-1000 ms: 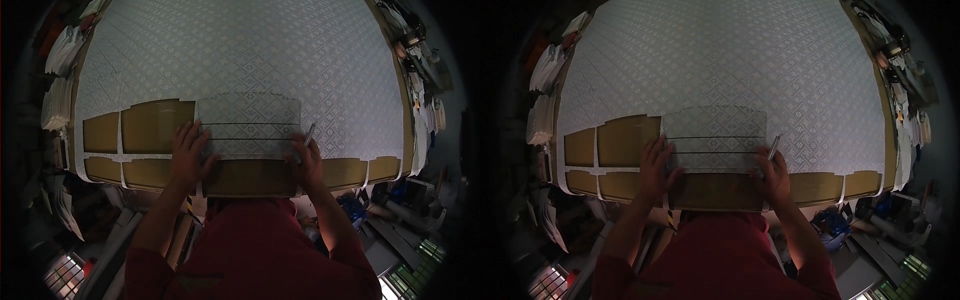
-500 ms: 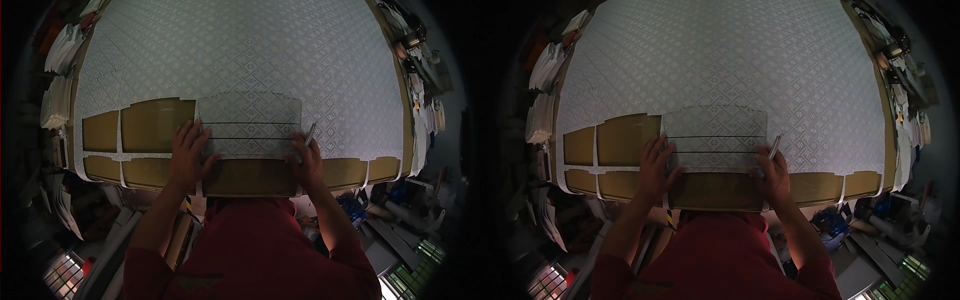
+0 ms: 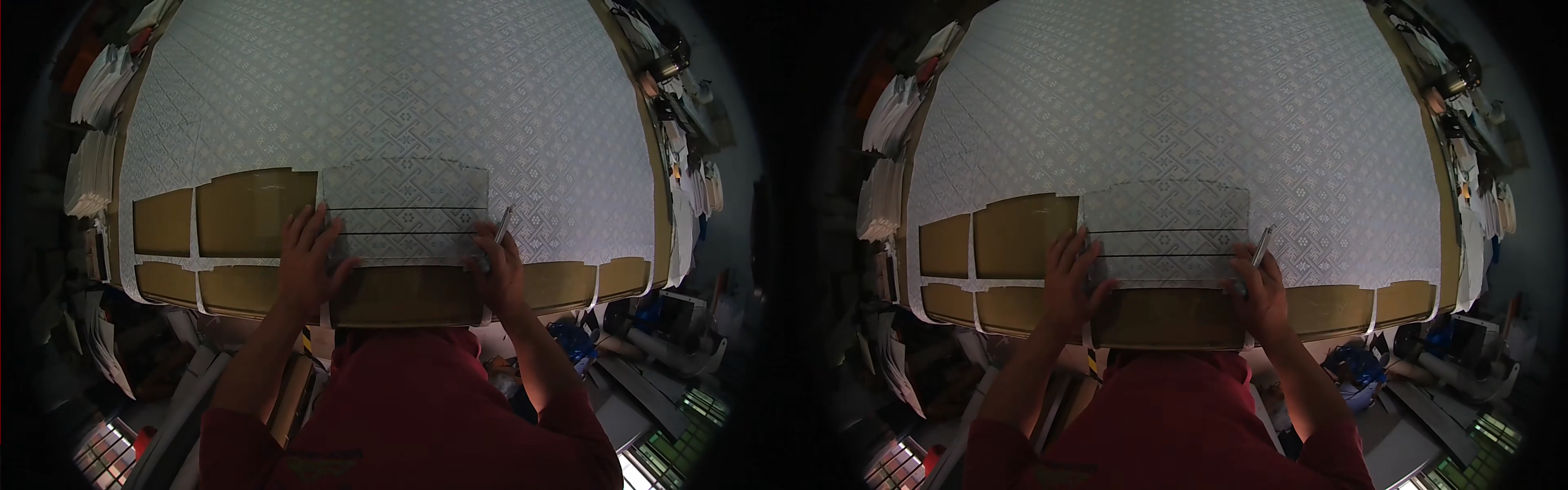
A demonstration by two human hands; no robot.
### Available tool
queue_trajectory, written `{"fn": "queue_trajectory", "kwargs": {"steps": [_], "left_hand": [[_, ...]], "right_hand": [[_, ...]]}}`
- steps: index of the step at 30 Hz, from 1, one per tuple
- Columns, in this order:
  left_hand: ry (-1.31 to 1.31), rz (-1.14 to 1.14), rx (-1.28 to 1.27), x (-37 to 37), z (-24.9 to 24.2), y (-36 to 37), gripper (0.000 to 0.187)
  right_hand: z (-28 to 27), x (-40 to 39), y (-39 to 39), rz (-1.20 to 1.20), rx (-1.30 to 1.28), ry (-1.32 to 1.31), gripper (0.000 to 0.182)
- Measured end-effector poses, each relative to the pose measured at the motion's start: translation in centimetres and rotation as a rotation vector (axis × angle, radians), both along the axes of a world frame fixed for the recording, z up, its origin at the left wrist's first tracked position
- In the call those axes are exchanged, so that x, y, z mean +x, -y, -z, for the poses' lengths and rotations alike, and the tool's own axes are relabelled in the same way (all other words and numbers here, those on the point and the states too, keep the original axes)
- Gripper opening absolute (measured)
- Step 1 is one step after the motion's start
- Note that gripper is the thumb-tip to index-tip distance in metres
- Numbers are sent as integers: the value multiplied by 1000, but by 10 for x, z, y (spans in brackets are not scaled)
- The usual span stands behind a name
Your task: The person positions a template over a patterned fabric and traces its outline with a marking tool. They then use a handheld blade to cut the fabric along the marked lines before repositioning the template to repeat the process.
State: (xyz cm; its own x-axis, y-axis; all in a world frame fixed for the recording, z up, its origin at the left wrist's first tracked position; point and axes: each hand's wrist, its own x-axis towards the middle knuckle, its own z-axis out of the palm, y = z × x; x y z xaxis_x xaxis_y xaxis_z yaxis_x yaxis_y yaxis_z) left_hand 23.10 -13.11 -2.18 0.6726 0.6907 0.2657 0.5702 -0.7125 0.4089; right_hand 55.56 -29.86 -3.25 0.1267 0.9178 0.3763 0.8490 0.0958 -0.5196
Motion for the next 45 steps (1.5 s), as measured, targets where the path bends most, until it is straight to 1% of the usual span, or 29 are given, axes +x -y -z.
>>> {"fn": "queue_trajectory", "kwargs": {"steps": [7, 20, 23, 25, 29, 31, 35, 38, 40, 45], "left_hand": [[-45, -5, -19, 0, -1, 1, 70], [-30, 14, -4, 1, -2, 1, 69], [-31, -14, 14, -1, -1, 1, 68], [20, 5, -8, -1, 2, 0, 67], [-12, -19, 15, -1, 2, 0, 67], [1, -12, 18, -1, 2, 1, 67], [-3, -19, 22, -1, 2, 1, 67], [11, -15, 9, -2, 3, 1, 67], [-1, -12, -1, -2, 1, 1, 67], [10, -15, -2, -1, 0, 2, 67]], "right_hand": [[2, 0, 1, -3, 8, -4, 45], [4, 1, 4, 8, 0, -1, 47], [4, 0, 2, -13, 16, -18, 45], [5, 0, 3, 18, -8, 14, 43], [7, 0, 3, 6, 10, 8, 42], [7, 0, 3, 14, -3, -2, 46], [7, 2, 2, 9, -1, 17, 43], [5, 1, 3, 7, -9, 31, 43], [5, 0, 2, 13, -16, 24, 48], [7, 2, 3, 6, -2, 37, 47]]}}
